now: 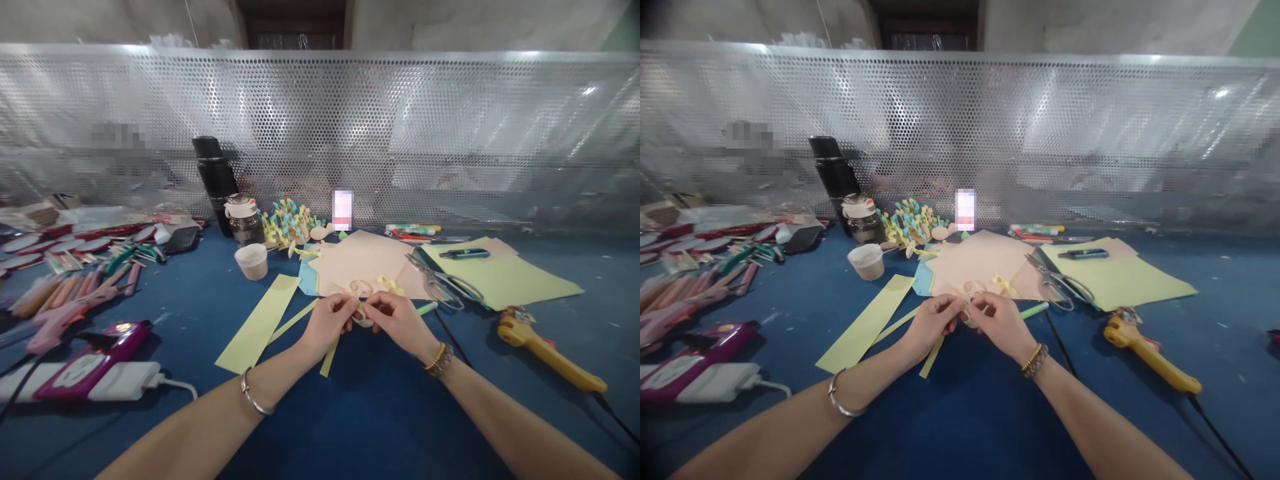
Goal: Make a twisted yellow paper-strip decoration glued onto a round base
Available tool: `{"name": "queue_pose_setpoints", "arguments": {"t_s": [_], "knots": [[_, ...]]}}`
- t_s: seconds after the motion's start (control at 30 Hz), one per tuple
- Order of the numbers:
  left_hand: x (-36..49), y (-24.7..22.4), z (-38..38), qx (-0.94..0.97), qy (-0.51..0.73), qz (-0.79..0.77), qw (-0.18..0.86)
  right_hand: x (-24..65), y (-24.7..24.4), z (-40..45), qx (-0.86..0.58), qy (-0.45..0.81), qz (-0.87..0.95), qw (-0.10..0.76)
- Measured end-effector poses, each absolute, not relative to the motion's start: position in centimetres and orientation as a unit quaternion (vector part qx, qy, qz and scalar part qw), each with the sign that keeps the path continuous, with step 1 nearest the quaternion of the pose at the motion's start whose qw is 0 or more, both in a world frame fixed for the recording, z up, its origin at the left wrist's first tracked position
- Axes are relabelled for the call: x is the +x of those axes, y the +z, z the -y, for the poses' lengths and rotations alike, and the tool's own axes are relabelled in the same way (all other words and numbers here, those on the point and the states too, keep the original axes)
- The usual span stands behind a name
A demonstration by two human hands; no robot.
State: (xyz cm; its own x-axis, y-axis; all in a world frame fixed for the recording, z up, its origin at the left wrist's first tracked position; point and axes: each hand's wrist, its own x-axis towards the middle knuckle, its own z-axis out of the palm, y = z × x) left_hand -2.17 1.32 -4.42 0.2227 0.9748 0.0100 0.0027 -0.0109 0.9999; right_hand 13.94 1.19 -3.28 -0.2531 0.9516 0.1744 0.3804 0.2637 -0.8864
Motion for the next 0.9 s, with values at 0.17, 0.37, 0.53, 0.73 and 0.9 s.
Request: {"name": "queue_pose_setpoints", "arguments": {"t_s": [0.17,0.37,0.53,0.73,0.9], "knots": [[-2.19,-4.40,-1.34,0.549,0.441,-0.446,0.552,13.96,-3.22,-1.22,-0.487,0.373,0.696,0.375],[-2.15,-4.31,-1.46,0.539,0.435,-0.458,0.557,13.98,-3.21,-1.10,-0.492,0.368,0.696,0.371],[-2.10,-4.20,-1.32,0.538,0.431,-0.460,0.559,13.93,-3.02,-0.65,-0.489,0.367,0.700,0.369],[-2.15,-4.18,-1.13,0.549,0.426,-0.444,0.567,14.04,-2.77,-0.42,-0.485,0.376,0.699,0.367],[-2.29,-4.09,-1.24,0.559,0.419,-0.429,0.573,14.22,-3.10,-0.77,-0.490,0.386,0.691,0.365]]}}
